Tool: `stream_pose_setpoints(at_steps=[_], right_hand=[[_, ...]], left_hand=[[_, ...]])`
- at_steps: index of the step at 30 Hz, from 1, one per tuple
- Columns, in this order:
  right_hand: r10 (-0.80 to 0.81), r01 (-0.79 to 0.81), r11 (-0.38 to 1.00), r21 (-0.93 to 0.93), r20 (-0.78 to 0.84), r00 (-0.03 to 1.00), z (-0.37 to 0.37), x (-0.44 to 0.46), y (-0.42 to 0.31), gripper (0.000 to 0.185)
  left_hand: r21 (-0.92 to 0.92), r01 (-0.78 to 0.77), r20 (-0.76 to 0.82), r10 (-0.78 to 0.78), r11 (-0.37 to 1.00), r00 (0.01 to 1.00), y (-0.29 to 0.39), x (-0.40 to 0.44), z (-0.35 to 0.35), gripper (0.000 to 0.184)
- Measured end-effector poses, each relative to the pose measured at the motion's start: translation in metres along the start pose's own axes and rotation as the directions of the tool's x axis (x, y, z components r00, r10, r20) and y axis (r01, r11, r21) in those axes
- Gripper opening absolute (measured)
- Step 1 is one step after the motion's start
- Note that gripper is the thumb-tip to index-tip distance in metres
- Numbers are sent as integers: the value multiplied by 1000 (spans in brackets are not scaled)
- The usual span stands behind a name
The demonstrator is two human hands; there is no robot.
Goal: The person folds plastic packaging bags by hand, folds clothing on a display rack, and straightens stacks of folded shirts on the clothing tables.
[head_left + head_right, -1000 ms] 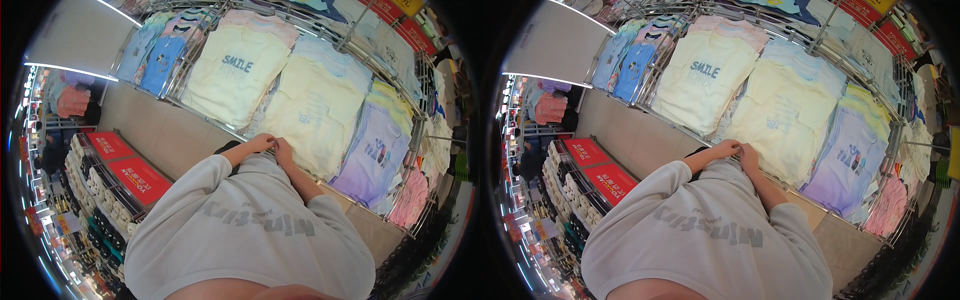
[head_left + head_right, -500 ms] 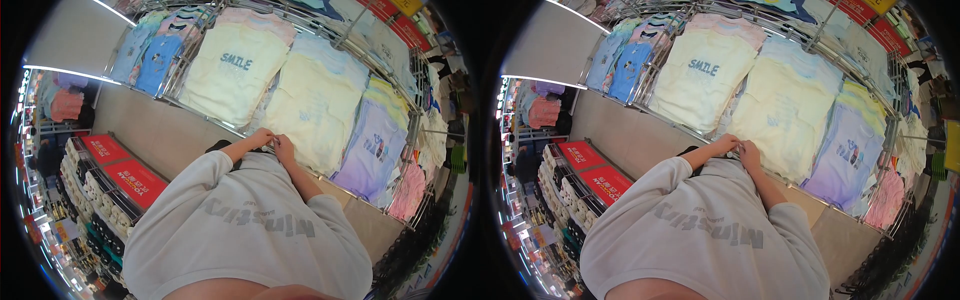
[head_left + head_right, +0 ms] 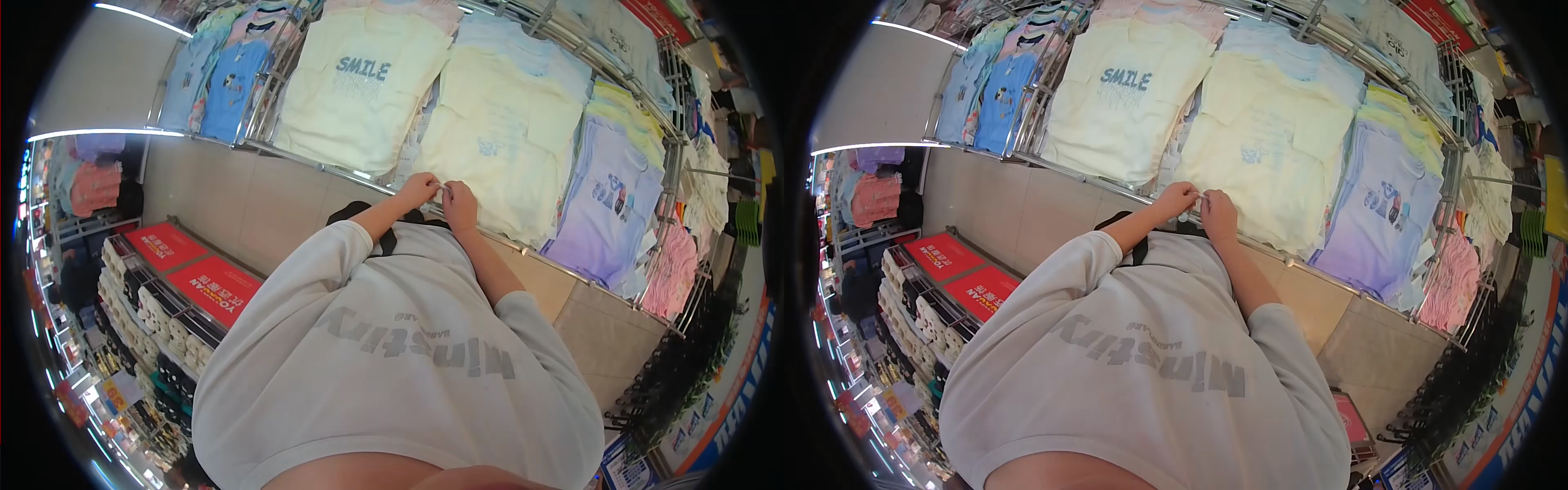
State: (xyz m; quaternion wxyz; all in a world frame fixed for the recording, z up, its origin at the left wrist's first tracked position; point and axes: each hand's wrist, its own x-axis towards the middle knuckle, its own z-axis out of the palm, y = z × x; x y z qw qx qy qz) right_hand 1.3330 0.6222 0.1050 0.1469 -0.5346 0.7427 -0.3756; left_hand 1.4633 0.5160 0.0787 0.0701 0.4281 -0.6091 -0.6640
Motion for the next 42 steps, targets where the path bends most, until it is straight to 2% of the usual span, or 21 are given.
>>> stream_pose_setpoints(at_steps=[5, 8, 13, 17, 19, 23, 26, 28, 32, 35, 38, 41, 42], right_hand=[[-27, 27, 999, -19, -15, 1000, 3, -2, 4, 10], [-22, 22, 1000, -17, -10, 1000, 4, -3, 6, 10], [-49, 49, 999, 4, -44, 998, 2, -4, 1, 12], [-22, 22, 1000, -5, 3, 1000, 0, -2, -2, 13], [-22, 23, 999, -24, 33, 999, -1, -3, 0, 12], [-49, 48, 998, -40, -18, 999, 5, -3, 4, 9], [-50, 50, 998, -45, -8, 999, 4, -4, 6, 9], [-58, 57, 997, -46, -22, 998, 4, -3, 5, 9], [-44, 46, 998, -47, 46, 998, 3, -4, 4, 9], [-57, 58, 998, -23, 56, 997, 4, -1, 2, 11], [-79, 81, 996, -27, 72, 994, 2, -2, 0, 13], [-82, 85, 996, -38, 90, 993, 2, -2, -1, 14], [-85, 89, 995, -36, 89, 992, 3, -2, -1, 14]], left_hand=[[16, -43, -53, 44, 999, 998, 2, -5, 0, 19], [127, -32, -58, 40, 991, 998, 4, -7, 0, 21], [125, -13, -100, 25, 992, 995, 3, -12, 2, 23], [34, -48, -125, 52, 998, 991, -2, -14, -2, 22], [47, -73, -143, 79, 996, 987, -6, -14, -2, 20], [14, -82, -190, 83, 997, 978, -9, -16, -2, 16], [28, -45, -174, 49, 999, 984, -9, -16, -4, 15], [53, -62, -186, 71, 997, 980, -7, -20, -2, 16], [87, -86, -200, 102, 993, 974, -9, -17, -6, 16], [46, -103, -247, 111, 994, 963, -16, -13, -6, 14], [-92, -145, -259, 117, 985, 959, -30, -8, -4, 13], [-211, -87, -216, 41, 974, 976, -22, -11, -5, 14], [-197, -70, -200, 30, 978, 979, -19, -12, -6, 14]])
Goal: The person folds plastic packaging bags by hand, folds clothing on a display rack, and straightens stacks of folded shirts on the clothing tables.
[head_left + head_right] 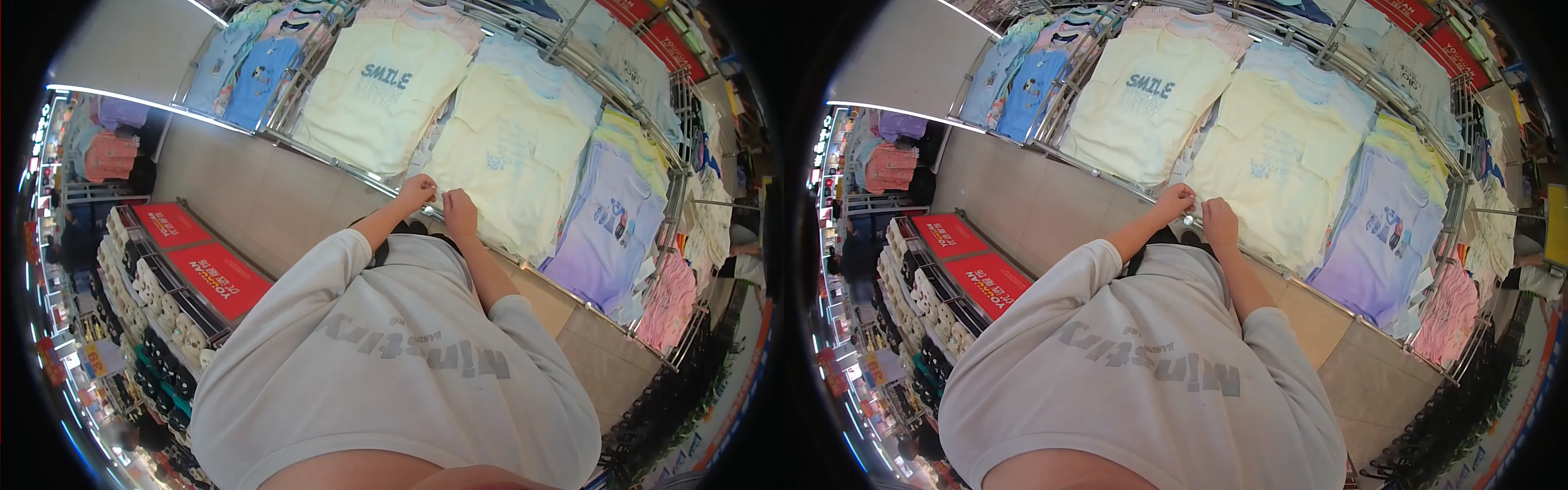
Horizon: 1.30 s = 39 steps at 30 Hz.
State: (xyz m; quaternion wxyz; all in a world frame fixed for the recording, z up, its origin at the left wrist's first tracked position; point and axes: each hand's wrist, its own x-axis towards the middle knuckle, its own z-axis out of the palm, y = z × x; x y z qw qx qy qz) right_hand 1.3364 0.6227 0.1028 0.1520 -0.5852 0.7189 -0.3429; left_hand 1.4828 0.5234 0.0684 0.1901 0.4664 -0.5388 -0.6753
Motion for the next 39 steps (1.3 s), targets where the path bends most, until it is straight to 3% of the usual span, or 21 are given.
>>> stream_pose_setpoints(at_steps=[5, 11, 18, 22, 27, 39], right_hand=[[-2, 2, 999, 32, -4, 1000, 1, 1, 1, 13], [12, -12, 999, 40, 6, 1000, -2, 1, -2, 12], [38, -38, 999, 6, 28, 999, 0, 1, -2, 15], [56, -57, 997, 54, 14, 998, -1, 1, -3, 16], [42, -41, 999, -25, 44, 998, -2, 1, -2, 16], [31, -31, 999, -24, -30, 999, 1, 2, -2, 13]], left_hand=[[83, 51, 72, -57, 995, 996, 8, 1, -1, 14], [278, -24, 124, -11, 960, 992, 10, 3, -3, 21], [310, 61, 118, -102, 949, 988, 18, 1, -5, 18], [208, 70, 126, -98, 976, 987, 14, 2, -7, 17], [159, 135, 129, -156, 978, 979, 17, 5, -8, 15], [140, 36, 59, -45, 990, 997, 2, 5, -7, 21]])
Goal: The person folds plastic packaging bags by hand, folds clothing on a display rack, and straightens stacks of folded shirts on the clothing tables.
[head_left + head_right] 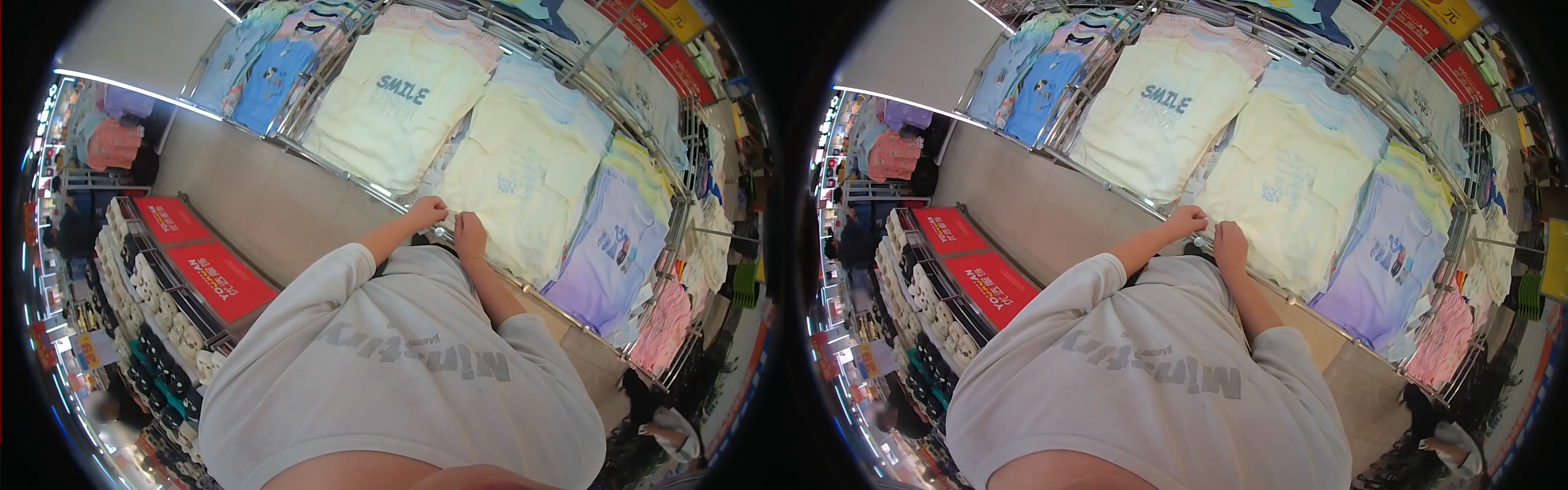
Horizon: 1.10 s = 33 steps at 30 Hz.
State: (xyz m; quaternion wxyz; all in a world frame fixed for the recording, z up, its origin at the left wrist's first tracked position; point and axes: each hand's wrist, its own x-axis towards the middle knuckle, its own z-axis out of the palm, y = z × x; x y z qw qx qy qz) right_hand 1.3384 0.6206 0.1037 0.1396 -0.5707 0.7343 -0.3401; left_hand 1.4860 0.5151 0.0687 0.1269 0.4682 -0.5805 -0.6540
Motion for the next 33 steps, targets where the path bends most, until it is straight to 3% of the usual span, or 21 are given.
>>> stream_pose_setpoints(at_steps=[9, 27, 33], right_hand=[[24, -24, 1000, 7, 5, 1000, -2, -1, -1, 15], [37, -37, 999, 12, -27, 999, 1, -2, 2, 16], [28, -27, 999, 39, -41, 999, 0, -1, 1, 15]], left_hand=[[120, -74, -56, 81, 990, 995, -5, 1, 1, 22], [231, -8, -6, 10, 973, 1000, 13, -2, -3, 17], [243, -62, -2, 64, 968, 998, 7, -2, -4, 22]])
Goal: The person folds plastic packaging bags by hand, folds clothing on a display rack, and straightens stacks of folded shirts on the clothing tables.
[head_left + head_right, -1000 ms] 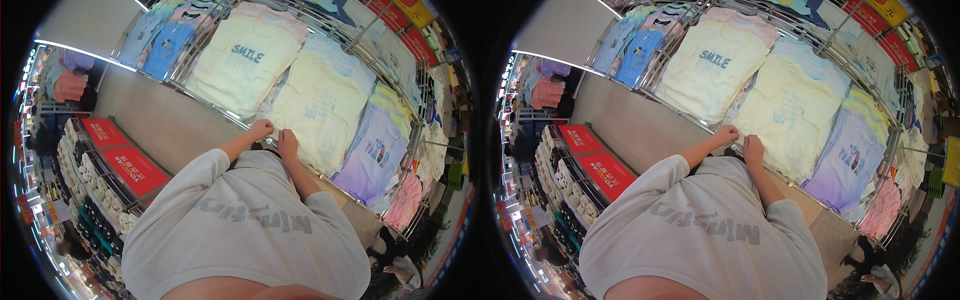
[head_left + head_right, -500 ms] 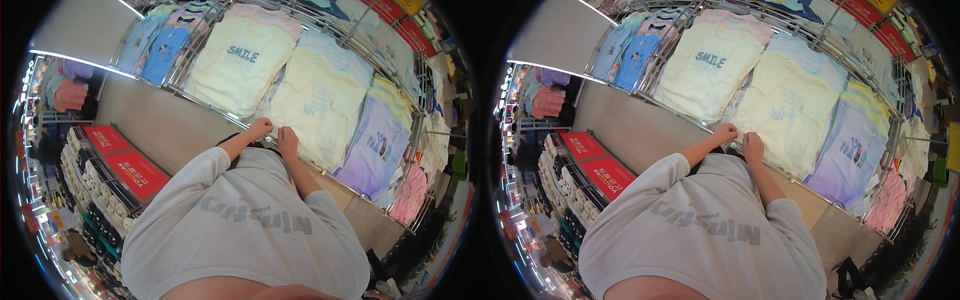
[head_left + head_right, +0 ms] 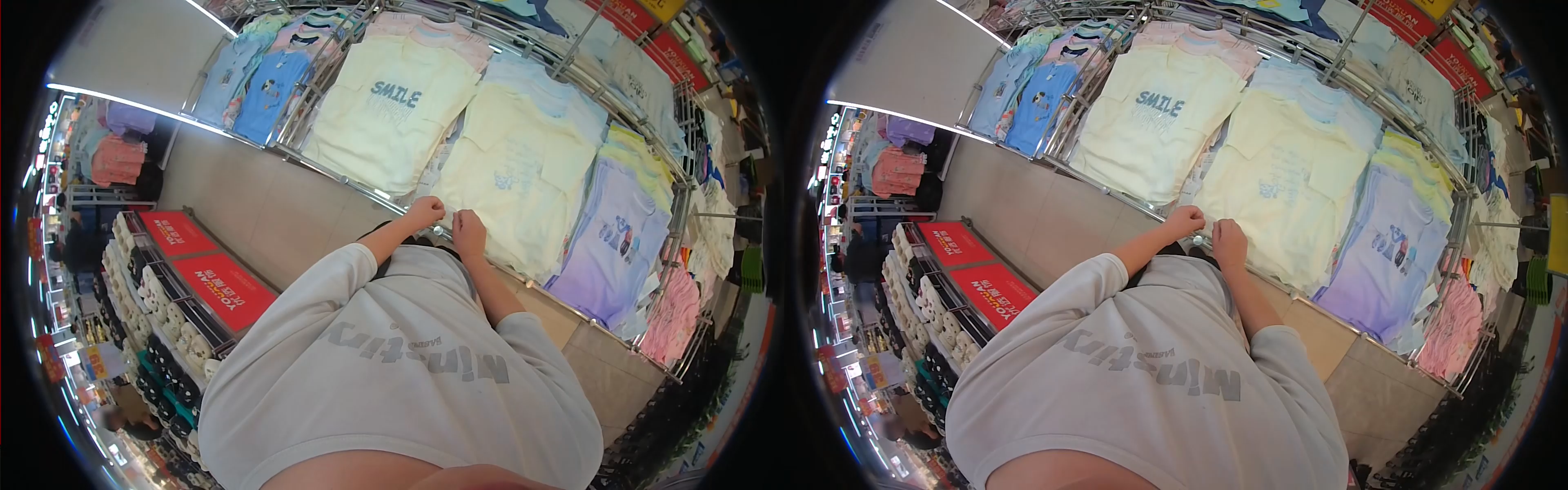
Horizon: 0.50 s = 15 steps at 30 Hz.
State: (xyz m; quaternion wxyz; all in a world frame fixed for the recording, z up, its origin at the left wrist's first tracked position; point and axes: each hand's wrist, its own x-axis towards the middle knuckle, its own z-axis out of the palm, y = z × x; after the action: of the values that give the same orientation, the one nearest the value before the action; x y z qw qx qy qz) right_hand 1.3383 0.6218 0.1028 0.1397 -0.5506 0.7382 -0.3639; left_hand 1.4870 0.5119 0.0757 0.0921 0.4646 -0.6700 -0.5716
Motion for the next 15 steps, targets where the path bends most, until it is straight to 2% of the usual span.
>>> stream_pose_setpoints(at_steps=[3, 6, 9, 12, 15], right_hand=[[-8, 8, 1000, 5, 8, 1000, 1, 0, -1, 15], [-8, 9, 1000, -8, 27, 1000, 0, -1, 0, 14], [-2, 3, 1000, -25, 59, 998, 0, -1, -1, 16], [-10, 11, 1000, -17, 70, 998, -1, 0, -2, 17], [-22, 23, 1000, -10, 71, 997, -3, -1, -3, 16]], left_hand=[[-116, -24, -47, 19, 993, 999, -6, 0, 5, 24], [-114, 11, 21, -8, 993, 1000, -4, 0, 3, 28], [-143, 59, 20, -57, 988, 998, 0, 0, 4, 29], [-66, 23, 10, -22, 998, 1000, 4, -1, 2, 28], [-104, 44, 27, -41, 994, 999, 7, -3, 2, 22]])
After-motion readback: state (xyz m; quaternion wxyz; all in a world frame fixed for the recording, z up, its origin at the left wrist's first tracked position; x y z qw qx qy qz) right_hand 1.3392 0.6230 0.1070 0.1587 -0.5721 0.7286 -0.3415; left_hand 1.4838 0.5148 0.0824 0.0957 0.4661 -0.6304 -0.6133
